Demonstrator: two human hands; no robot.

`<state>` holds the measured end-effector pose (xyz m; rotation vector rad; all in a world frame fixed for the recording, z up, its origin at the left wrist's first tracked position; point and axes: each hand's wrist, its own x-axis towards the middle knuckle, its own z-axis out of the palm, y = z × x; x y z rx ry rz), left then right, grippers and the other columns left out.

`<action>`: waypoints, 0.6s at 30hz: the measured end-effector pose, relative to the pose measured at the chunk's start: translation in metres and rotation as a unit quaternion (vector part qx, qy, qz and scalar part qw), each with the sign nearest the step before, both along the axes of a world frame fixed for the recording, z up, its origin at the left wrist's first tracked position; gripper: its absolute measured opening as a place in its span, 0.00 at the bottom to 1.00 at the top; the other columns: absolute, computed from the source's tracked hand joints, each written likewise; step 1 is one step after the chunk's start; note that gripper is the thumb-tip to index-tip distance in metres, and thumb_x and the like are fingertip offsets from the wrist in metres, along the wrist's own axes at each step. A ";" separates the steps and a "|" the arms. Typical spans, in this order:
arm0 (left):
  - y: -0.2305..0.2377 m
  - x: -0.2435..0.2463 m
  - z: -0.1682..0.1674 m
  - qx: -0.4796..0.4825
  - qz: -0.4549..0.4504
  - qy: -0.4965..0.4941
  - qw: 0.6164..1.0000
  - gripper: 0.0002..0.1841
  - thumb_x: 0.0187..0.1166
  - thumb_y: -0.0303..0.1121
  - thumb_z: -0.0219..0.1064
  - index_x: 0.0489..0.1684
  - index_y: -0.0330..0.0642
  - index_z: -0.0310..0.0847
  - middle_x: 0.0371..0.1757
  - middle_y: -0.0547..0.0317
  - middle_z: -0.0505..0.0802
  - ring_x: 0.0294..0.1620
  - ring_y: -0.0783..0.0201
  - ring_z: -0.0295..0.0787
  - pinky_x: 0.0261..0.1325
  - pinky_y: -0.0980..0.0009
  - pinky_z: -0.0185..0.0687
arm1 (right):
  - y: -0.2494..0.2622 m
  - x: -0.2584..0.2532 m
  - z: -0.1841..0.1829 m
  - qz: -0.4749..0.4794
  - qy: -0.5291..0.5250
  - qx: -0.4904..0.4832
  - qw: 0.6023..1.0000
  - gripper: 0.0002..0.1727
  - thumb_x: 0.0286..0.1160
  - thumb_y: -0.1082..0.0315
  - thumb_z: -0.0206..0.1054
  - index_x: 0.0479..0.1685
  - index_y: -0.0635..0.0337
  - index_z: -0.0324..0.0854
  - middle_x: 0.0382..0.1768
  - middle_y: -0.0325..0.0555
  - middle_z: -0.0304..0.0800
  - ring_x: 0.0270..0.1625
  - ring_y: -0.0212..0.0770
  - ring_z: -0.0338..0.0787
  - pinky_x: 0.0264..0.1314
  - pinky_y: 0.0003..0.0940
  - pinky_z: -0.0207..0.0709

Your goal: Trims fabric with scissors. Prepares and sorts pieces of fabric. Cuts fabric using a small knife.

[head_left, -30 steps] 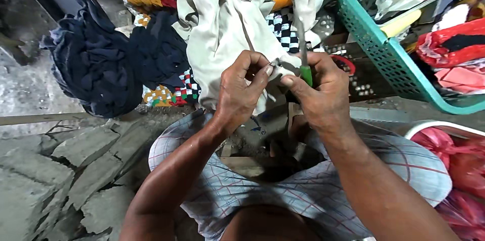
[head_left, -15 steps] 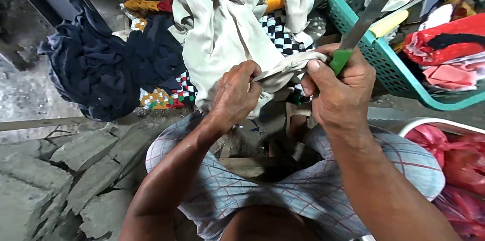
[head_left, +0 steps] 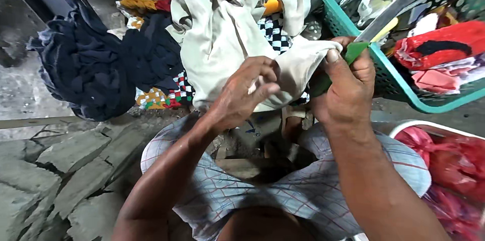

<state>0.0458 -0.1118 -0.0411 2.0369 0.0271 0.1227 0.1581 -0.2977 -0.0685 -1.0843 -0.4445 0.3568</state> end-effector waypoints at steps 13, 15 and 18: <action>0.008 0.016 -0.015 -0.098 -0.048 0.032 0.994 0.14 0.81 0.29 0.63 0.60 0.32 0.82 0.67 0.50 0.88 0.72 0.61 0.82 0.78 0.61 0.76 | -0.010 0.010 0.006 0.086 0.104 0.103 0.985 0.13 0.93 0.67 0.48 0.62 0.53 0.76 0.49 0.39 0.87 0.51 0.33 0.89 0.57 0.35 0.87; 0.003 0.015 -0.014 -0.083 -0.061 0.063 0.993 0.26 0.86 0.37 0.60 0.81 0.37 0.70 0.76 0.52 0.82 0.76 0.65 0.79 0.80 0.63 0.74 | -0.011 0.011 0.005 0.105 0.110 0.116 0.982 0.13 0.93 0.66 0.48 0.62 0.53 0.76 0.49 0.39 0.86 0.50 0.33 0.90 0.55 0.33 0.87; -0.005 0.010 -0.012 -0.104 -0.093 0.077 0.987 0.21 0.84 0.38 0.61 0.73 0.38 0.77 0.65 0.56 0.88 0.63 0.68 0.86 0.67 0.66 0.84 | -0.010 0.009 0.007 0.144 0.131 0.118 0.974 0.13 0.94 0.63 0.47 0.61 0.52 0.77 0.47 0.39 0.86 0.47 0.32 0.89 0.51 0.31 0.88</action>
